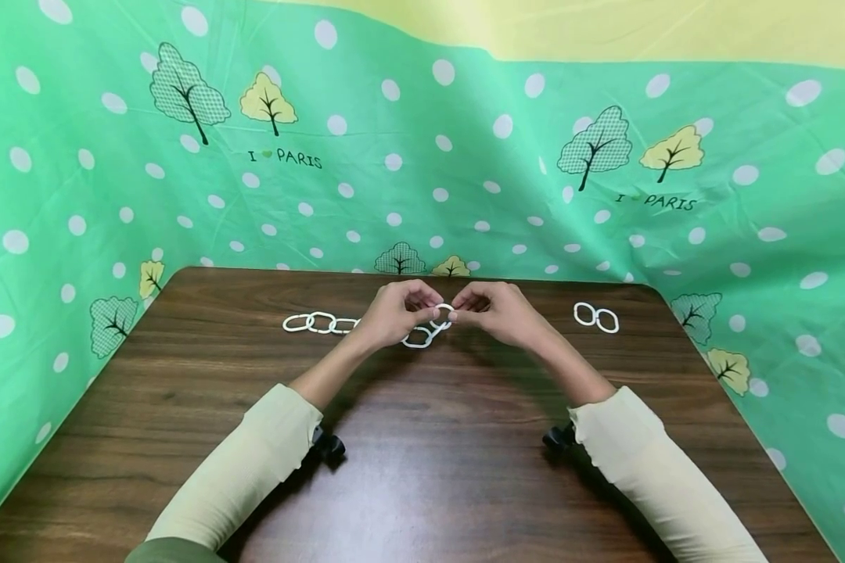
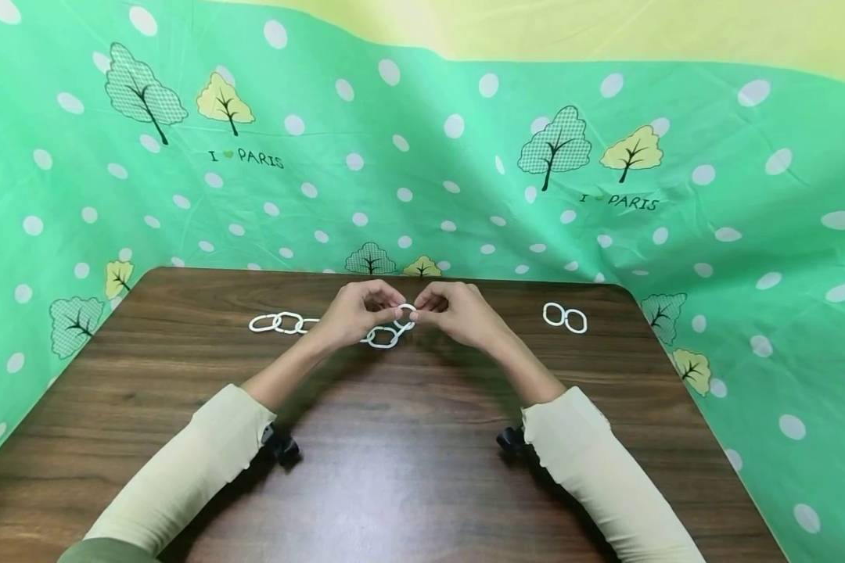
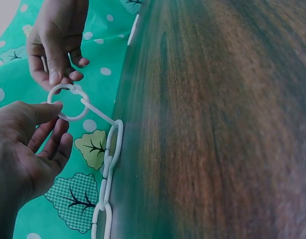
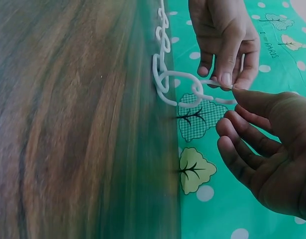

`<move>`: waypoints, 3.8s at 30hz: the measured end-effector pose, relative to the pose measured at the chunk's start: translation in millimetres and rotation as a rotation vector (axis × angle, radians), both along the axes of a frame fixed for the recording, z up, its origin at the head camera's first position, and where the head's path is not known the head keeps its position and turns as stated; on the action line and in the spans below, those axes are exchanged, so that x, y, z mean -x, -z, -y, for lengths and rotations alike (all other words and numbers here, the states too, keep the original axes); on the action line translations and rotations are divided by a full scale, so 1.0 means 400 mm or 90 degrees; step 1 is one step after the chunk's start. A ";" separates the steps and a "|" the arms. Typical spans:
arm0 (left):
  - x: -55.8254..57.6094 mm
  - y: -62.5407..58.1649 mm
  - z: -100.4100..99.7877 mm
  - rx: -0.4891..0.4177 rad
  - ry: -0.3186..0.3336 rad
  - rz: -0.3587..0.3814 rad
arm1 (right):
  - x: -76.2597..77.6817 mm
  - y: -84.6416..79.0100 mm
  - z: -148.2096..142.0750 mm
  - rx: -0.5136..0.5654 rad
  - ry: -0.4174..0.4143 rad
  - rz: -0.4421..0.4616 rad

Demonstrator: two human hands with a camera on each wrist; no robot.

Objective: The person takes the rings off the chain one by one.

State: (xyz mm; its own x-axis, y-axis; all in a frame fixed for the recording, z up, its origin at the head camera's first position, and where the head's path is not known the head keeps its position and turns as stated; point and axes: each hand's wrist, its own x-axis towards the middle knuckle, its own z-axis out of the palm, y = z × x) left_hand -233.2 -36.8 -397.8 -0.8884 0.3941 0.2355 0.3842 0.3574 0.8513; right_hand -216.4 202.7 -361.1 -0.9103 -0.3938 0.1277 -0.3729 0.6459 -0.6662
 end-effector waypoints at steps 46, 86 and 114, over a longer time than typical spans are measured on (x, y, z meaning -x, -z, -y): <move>-0.028 0.015 0.027 0.055 0.025 0.051 | -0.011 0.027 0.023 0.093 0.045 0.058; -0.040 0.022 -0.011 0.133 -0.020 -0.004 | -0.018 0.047 0.011 0.190 0.095 0.166; -0.047 0.022 -0.015 0.100 -0.027 -0.012 | -0.027 0.067 0.027 0.204 0.215 0.283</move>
